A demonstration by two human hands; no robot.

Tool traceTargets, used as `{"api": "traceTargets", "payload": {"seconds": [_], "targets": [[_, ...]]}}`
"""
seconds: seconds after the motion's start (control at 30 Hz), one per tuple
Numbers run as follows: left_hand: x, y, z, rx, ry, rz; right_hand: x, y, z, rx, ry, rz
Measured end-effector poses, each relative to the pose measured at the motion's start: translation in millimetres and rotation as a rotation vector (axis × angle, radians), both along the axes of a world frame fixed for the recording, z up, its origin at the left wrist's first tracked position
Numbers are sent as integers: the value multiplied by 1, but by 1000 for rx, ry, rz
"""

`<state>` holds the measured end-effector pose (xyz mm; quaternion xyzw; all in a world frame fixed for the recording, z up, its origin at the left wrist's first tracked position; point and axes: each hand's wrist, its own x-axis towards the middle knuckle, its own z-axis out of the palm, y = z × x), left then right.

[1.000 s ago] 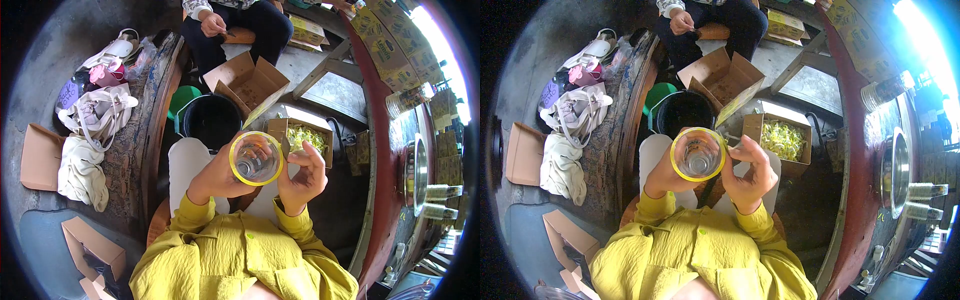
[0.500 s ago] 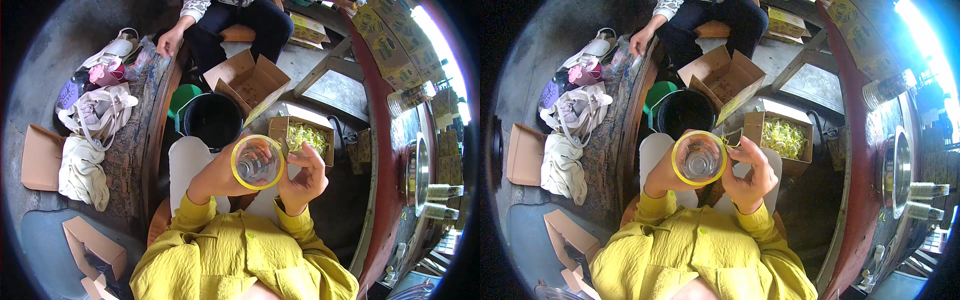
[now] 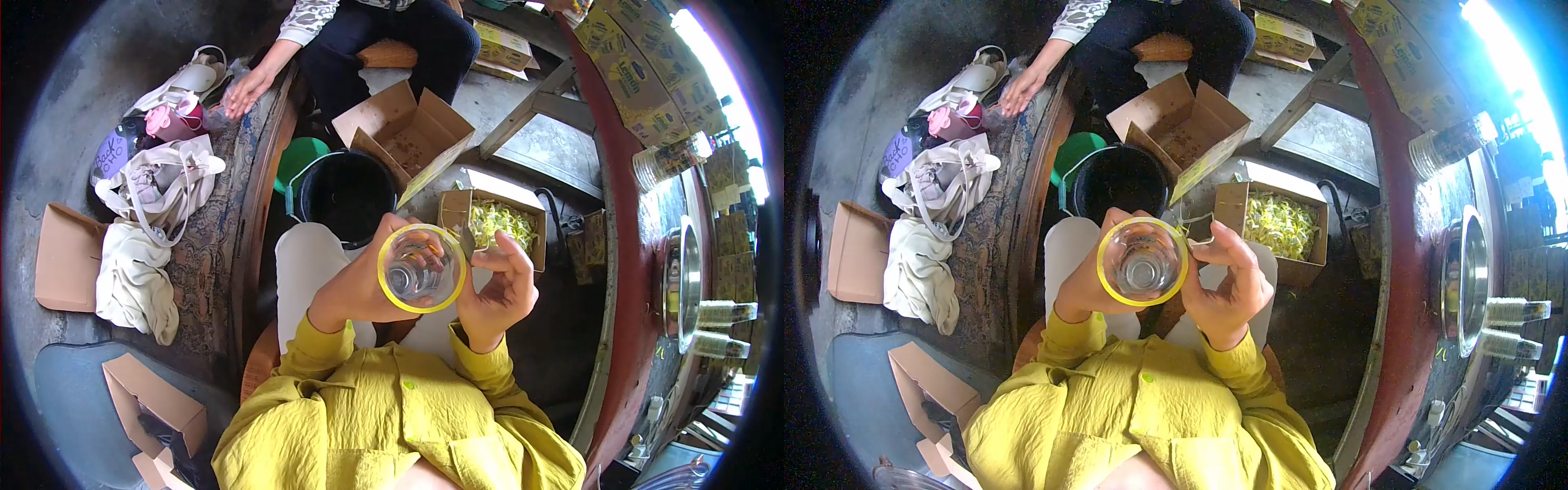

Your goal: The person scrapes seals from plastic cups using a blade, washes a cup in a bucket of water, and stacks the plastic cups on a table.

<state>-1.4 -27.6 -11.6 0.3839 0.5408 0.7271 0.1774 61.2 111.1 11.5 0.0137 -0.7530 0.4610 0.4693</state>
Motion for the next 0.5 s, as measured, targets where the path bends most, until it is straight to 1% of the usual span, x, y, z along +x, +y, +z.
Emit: {"api": "traceTargets", "payload": {"seconds": [0.1, 0.2, 0.3, 0.4, 0.5], "targets": [[-1, -1, 0, -19, 36, 15, 0, 0, 0, -35, 4, 23], [-4, 3, 4, 14, 138, 117, 2, -2, -2, -71, -3, -31], [-7, 2, 0, -27, 149, 134, 3, -2, -2, -41, 9, -62], [-3, 5, -3, 12, 202, 208, 3, -2, -1, 18, 14, -82], [0, 4, -1, 94, 76, 145, 3, -5, -3, -11, 11, -92]]}}
